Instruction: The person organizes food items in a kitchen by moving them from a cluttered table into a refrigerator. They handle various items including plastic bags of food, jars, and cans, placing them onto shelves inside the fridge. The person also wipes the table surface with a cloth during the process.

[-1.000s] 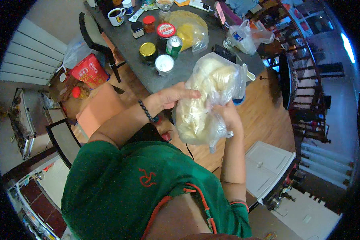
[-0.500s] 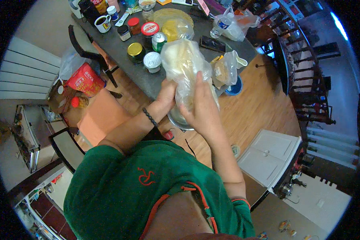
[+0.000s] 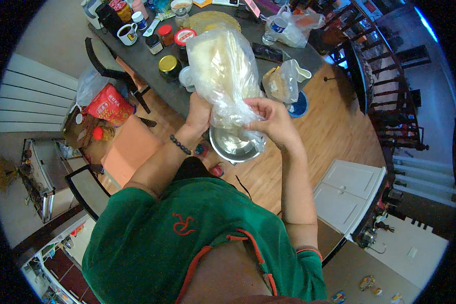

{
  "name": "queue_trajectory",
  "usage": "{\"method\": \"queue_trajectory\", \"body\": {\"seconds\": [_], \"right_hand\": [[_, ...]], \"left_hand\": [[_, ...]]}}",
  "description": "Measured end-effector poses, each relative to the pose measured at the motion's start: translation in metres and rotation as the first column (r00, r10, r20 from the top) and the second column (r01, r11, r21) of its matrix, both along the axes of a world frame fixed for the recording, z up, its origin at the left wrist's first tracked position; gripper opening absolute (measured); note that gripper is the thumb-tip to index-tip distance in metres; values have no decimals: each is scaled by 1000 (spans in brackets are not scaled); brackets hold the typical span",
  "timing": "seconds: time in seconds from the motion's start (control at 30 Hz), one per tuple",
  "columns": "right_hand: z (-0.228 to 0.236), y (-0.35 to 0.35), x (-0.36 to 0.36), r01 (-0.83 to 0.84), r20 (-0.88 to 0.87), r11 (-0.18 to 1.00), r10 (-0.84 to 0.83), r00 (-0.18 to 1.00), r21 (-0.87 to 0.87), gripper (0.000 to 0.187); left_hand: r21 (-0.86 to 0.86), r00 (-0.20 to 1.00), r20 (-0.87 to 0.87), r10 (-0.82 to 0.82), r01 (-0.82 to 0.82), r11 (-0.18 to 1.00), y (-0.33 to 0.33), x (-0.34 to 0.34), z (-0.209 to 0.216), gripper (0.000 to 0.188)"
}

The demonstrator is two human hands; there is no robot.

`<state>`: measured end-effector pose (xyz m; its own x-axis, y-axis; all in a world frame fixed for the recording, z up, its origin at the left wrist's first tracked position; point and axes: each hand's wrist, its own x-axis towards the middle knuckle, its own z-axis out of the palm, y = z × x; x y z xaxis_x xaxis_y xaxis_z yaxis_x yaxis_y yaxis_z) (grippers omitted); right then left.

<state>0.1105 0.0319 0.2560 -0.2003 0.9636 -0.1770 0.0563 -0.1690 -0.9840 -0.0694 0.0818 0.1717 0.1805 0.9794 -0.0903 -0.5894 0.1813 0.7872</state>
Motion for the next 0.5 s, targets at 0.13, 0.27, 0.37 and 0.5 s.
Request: {"method": "queue_trajectory", "body": {"seconds": [0.13,0.27,0.37,0.5], "right_hand": [[1,3,9,16,-98,982,-35,995,-188,43],[-3,12,4,267,-314,941,-323,893,-210,27],[-19,21,-22,461,-132,884,-467,874,-75,19],[-27,16,-49,221,428,714,-606,671,665,17]], "left_hand": [[26,996,-94,5,-3,1000,-2,-3,0,33],[170,975,-220,35,3,985,1,-5,-16,40],[116,946,-323,7,32,993,-9,-1,-19,46],[45,943,-317,-102,122,991,-15,-1,-11,45]]}}
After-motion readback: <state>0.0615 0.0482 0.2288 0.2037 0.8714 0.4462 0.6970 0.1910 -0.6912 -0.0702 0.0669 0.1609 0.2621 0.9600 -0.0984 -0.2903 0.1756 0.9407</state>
